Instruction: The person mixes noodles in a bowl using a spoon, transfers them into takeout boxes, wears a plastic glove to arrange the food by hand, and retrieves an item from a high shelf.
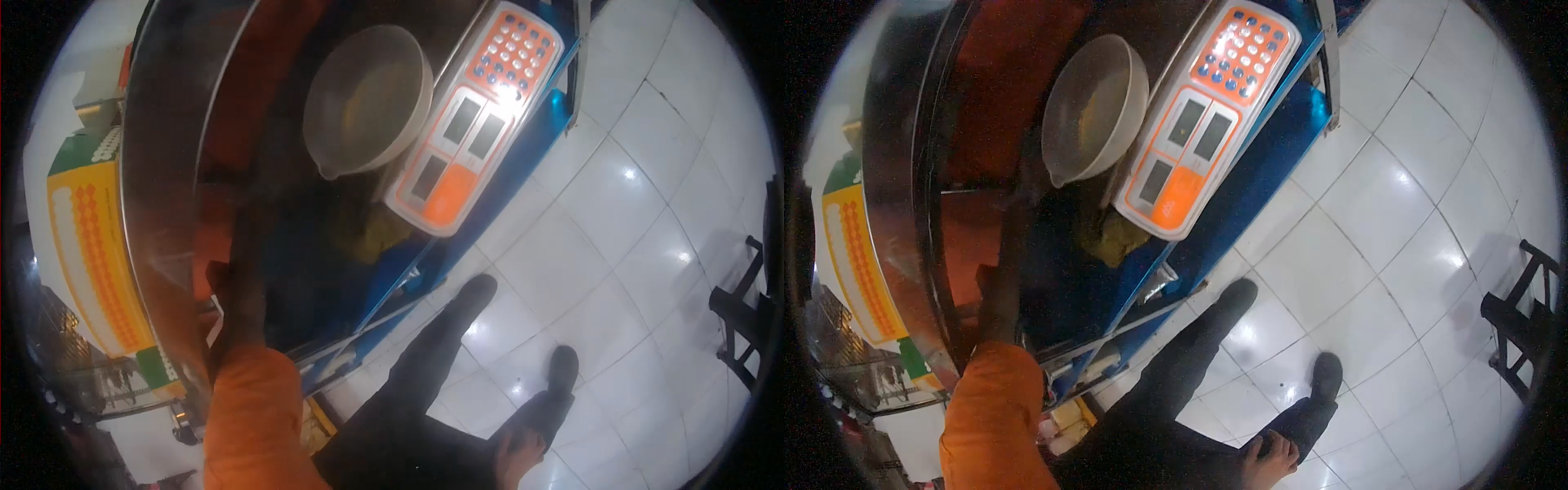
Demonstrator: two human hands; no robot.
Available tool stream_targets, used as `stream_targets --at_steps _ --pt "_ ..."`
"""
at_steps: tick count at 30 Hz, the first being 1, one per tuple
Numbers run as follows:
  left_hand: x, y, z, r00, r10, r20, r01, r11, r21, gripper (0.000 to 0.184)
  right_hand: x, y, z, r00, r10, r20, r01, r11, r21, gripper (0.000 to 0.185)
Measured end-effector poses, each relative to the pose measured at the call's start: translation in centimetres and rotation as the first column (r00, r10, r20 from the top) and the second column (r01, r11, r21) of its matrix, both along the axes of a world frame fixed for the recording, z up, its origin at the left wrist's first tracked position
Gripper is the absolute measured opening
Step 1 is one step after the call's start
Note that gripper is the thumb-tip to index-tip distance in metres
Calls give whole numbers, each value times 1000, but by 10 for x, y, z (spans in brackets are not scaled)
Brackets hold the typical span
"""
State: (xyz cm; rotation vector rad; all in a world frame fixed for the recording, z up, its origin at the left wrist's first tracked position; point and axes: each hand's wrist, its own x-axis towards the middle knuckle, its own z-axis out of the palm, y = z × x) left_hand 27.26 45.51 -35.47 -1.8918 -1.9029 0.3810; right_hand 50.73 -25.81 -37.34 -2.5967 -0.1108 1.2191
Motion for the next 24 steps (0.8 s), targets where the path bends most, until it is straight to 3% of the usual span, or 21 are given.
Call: stream_targets --at_steps 3,6,8,9,13,15,18,21,23,24 --pt "12 5 -2 999 -27 -42 27 1000 -1 32 -7 -3 -5 999 33 29 -33 999 -29 33" --pt "39 24 -14 997 -65 -38 65 998 -6 32 -3 -18 -3 998 -61 29 63 997 -54 32" --pt "48 32 -17 997 -70 -43 70 998 -2 32 3 -25 1 996 -89 3 87 980 182 30" --pt "46 29 -15 997 -64 -48 64 998 -1 32 2 -20 2 995 -82 48 79 995 64 29" --pt "41 17 -19 994 -69 -85 70 998 6 32 -9 -28 -13 992 5 125 -5 1000 3 32" --pt "43 10 -23 990 -97 -102 99 995 14 32 -7 -31 -8 999 8 52 -7 1000 -27 32" --pt "61 13 -40 947 -269 -176 286 955 83 32 -4 -47 -3 999 -25 25 24 1000 6 32" --pt "49 24 -75 835 -436 -335 523 818 240 32 8 -58 3 999 -45 21 44 999 30 30" --pt "44 -1 -83 828 -441 -347 526 824 209 32 18 -70 3 1000 -11 16 10 999 35 29" --pt "71 -41 -58 866 -425 -265 449 893 34 32 24 -76 3 1000 7 -3 -7 999 41 29"
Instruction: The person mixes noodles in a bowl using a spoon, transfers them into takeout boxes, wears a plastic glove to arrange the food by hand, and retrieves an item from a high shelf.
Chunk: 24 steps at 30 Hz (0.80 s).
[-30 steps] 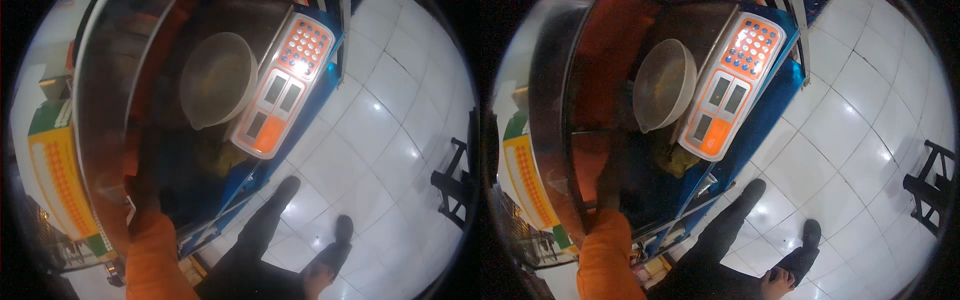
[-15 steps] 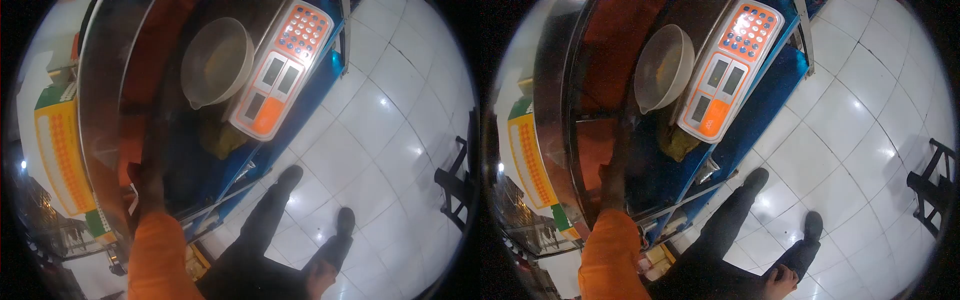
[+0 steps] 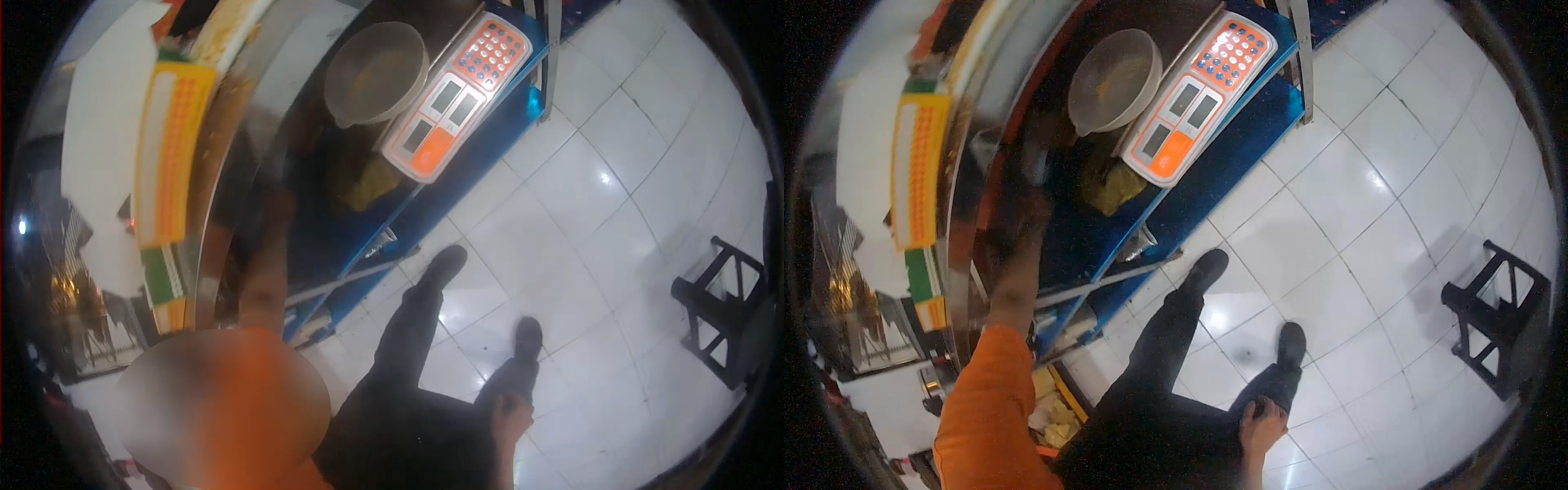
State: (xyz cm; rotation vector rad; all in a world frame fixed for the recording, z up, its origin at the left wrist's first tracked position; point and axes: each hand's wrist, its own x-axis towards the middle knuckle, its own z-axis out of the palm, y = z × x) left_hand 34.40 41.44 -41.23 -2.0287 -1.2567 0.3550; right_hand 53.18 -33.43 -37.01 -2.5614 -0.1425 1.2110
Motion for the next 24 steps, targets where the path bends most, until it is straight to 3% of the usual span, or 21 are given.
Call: stream_targets --at_steps 2,4,5,6,8,9,10,12,14,15,16,17,18,19,20,21,22,23,24 --pt "71 -92 64 974 227 -17 -216 898 -383 32 15 -12 8 995 100 28 -100 995 4 28" --pt "84 -143 72 934 249 257 -97 866 -490 32 27 -23 12 997 73 1 -73 992 101 26" --pt "93 -165 77 827 258 500 73 831 -551 34 25 -36 8 997 66 41 -70 992 105 25" --pt "100 -185 85 816 264 514 79 830 -552 34 22 -47 7 996 71 59 -77 992 100 25" --pt "108 -230 113 310 393 866 282 832 -478 36 22 -65 14 981 78 176 -105 982 156 23" --pt "111 -262 133 -24 579 815 383 759 -527 40 30 -66 28 978 115 173 -152 964 218 27" --pt "114 -294 157 -330 708 624 504 691 -518 44 32 -60 48 988 67 138 -111 931 347 32" --pt "115 -355 214 -521 790 323 587 606 -537 41 51 -9 125 999 -4 43 -18 855 518 39" --pt "111 -411 276 -452 870 200 616 466 -635 36 68 50 211 992 -86 -97 129 736 665 54" --pt "113 -441 317 -447 889 103 648 401 -647 33 77 80 263 999 -23 -23 32 673 739 63" --pt "105 -461 340 -347 936 64 662 293 -690 33 85 112 307 997 18 77 -72 591 803 71" --pt "99 -483 370 -252 968 -5 788 202 -581 34 82 132 343 976 100 193 -217 548 808 77" --pt "88 -497 399 -251 961 -116 784 132 -607 29 77 146 375 936 166 310 -351 508 787 82" --pt "78 -511 427 -257 940 -225 776 61 -628 24 75 150 381 833 354 425 -542 370 755 74" --pt "66 -518 455 -285 928 -239 799 93 -594 25 74 154 382 678 515 525 -695 217 685 67" --pt "30 -519 454 -127 988 82 768 150 -623 28 71 159 404 665 728 168 -522 292 801 56" --pt "11 -512 464 -167 974 150 761 224 -609 25 64 161 424 512 831 -215 -318 417 851 45" --pt "-8 -505 474 -205 954 218 750 297 -592 23 49 155 432 571 799 -188 -319 427 846 45" --pt "-20 -498 495 -421 907 9 728 344 -593 16 29 153 438 582 780 -231 -238 435 868 40"
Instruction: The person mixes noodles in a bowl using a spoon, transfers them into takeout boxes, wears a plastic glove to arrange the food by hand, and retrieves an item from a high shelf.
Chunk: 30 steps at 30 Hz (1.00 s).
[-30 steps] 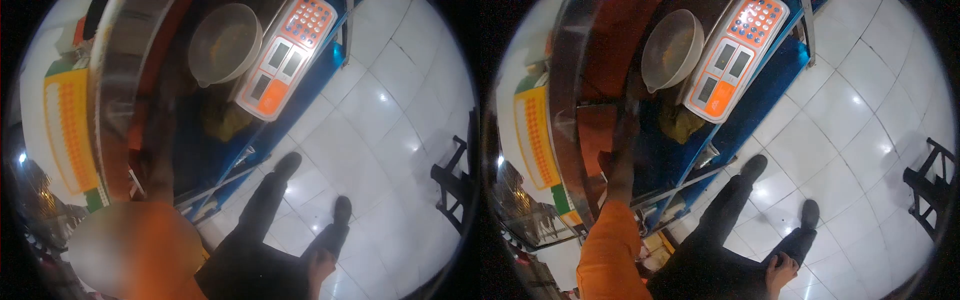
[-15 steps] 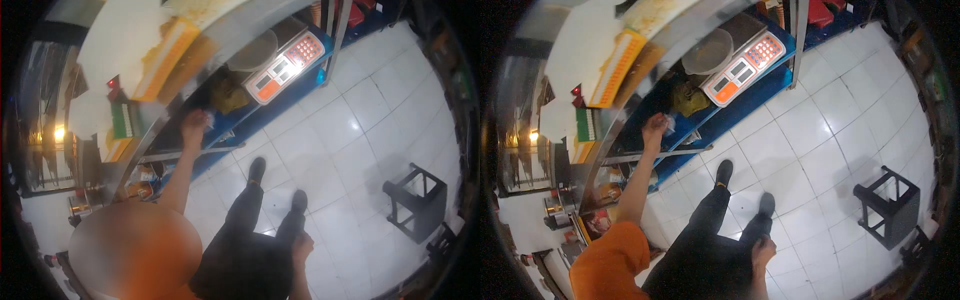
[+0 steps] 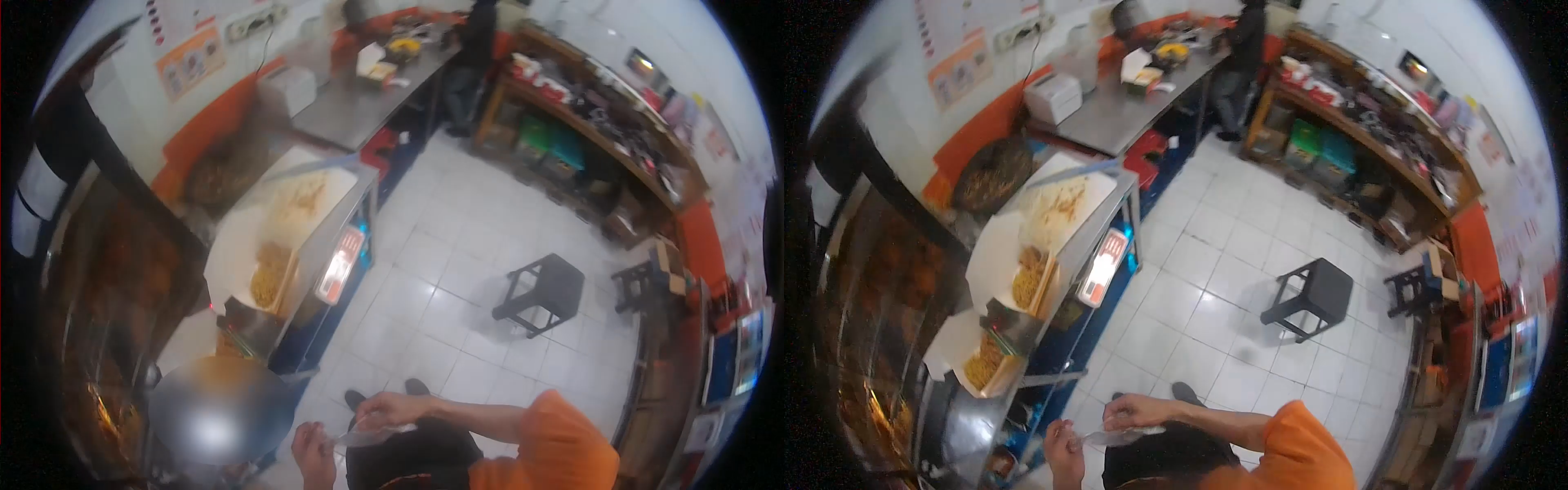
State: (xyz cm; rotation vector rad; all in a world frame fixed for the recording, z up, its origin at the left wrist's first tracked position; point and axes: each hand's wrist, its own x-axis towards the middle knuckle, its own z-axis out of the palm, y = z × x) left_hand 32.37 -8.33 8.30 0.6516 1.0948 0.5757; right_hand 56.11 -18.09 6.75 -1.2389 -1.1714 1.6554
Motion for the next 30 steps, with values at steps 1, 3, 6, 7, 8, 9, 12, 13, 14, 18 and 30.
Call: stream_targets --at_steps 1,3,6,7,8,9,12,13,14,18,30 --pt "-22 3 -13 989 -81 -121 124 903 412 14 -15 -2 8 997 -19 -79 20 1000 8 35" --pt "-45 18 7 998 -5 -70 29 933 358 13 -42 1 30 991 -91 -95 94 995 20 32" --pt "-83 35 -4 987 37 -158 34 905 424 26 -74 18 32 965 -240 -110 255 955 150 26" --pt "-85 40 3 983 87 -164 2 879 477 41 -80 29 27 976 -218 -14 216 952 216 26" --pt "-84 43 10 977 134 -166 -27 850 526 56 -85 38 22 975 -205 86 175 945 275 27" --pt "-84 35 37 938 21 -347 278 552 786 65 -87 50 44 958 -129 256 54 958 281 29" --pt "-78 22 68 863 -356 -358 497 475 726 81 -97 80 89 922 -53 385 -160 851 501 28" --pt "-80 22 61 861 -359 -360 500 465 731 81 -95 91 86 892 -7 452 -243 836 493 25" --pt "-86 23 47 900 -322 -296 435 600 672 70 -96 94 83 891 -17 453 -239 832 501 25" --pt "-105 38 2 913 26 -406 313 593 741 6 -74 113 110 954 -14 299 -117 902 415 53" --pt "-80 66 99 981 -87 173 -42 775 631 50 -67 189 149 989 133 66 -148 917 370 59"
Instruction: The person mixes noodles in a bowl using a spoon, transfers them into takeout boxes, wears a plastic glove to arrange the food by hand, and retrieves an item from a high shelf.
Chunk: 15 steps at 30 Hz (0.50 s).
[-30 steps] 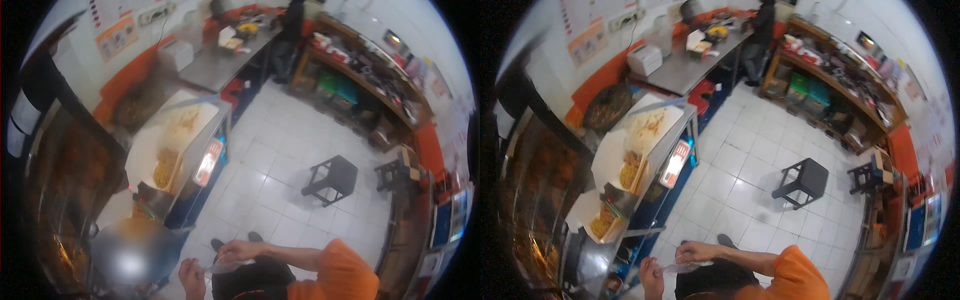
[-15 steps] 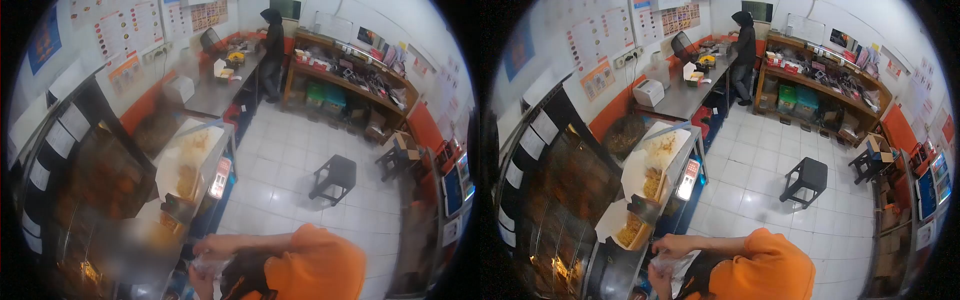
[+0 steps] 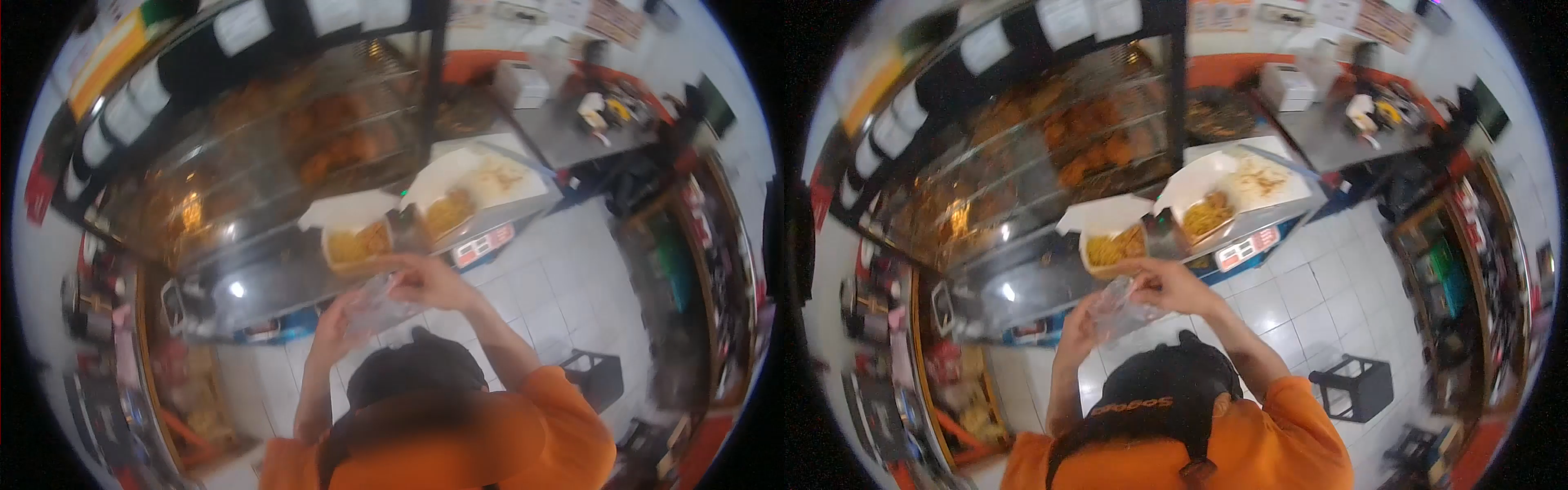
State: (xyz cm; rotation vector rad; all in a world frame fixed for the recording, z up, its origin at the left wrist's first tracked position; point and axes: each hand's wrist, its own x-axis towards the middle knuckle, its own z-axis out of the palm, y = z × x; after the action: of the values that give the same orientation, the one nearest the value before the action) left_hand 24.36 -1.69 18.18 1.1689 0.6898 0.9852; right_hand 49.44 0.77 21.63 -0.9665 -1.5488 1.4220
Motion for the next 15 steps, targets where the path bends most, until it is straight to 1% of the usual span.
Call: stream_targets --at_steps 1,2,3,4,5,6,7,8,9,10,11,12,13,14,15 --pt "4 10 3 979 69 -192 -43 990 133 49 -1 4 4 997 -6 82 4 1000 21 54" --pt "5 17 4 916 143 -376 -43 964 262 48 -3 8 7 987 -23 161 15 999 51 49" --pt "11 22 1 911 169 -376 -76 965 250 48 -4 13 1 987 12 163 -18 999 39 49" --pt "22 23 -6 846 379 -374 -253 905 343 45 1 13 -10 994 -82 76 85 996 -33 39" --pt "29 20 -10 742 564 -364 -405 808 427 42 1 11 -18 982 -187 -5 185 975 -124 31" --pt "34 15 -12 733 569 -374 -416 809 416 42 1 10 -24 985 -173 -5 171 975 -139 31" --pt "39 10 -11 652 690 -314 -523 709 472 38 0 9 -27 941 -337 -42 328 933 -147 25" --pt "44 6 -11 557 794 -244 -615 592 522 35 -1 8 -30 867 -493 -76 477 864 -159 22" --pt "48 0 -17 671 705 -229 -542 678 496 33 -1 3 -33 844 -523 -121 500 848 -177 25" --pt "56 -3 -17 664 709 -238 -547 677 493 33 -4 -1 -36 848 -516 -120 491 851 -186 25" --pt "69 -7 -4 849 489 -201 -416 852 317 31 -7 -8 -40 846 -494 -198 452 864 -223 26" --pt "78 -10 1 964 244 -105 -228 963 144 30 -9 -13 -41 837 -473 -275 410 875 -258 27" --pt "82 -10 -6 961 251 -114 -236 963 131 30 -6 -20 -36 892 -406 -200 342 894 -290 25" --pt "86 -9 -15 957 252 -141 -244 967 75 25 -3 -23 -41 893 -404 -200 335 892 -304 25" --pt "88 -5 -20 954 250 -165 -249 968 26 20 1 -22 -47 895 -374 -244 287 900 -328 25"
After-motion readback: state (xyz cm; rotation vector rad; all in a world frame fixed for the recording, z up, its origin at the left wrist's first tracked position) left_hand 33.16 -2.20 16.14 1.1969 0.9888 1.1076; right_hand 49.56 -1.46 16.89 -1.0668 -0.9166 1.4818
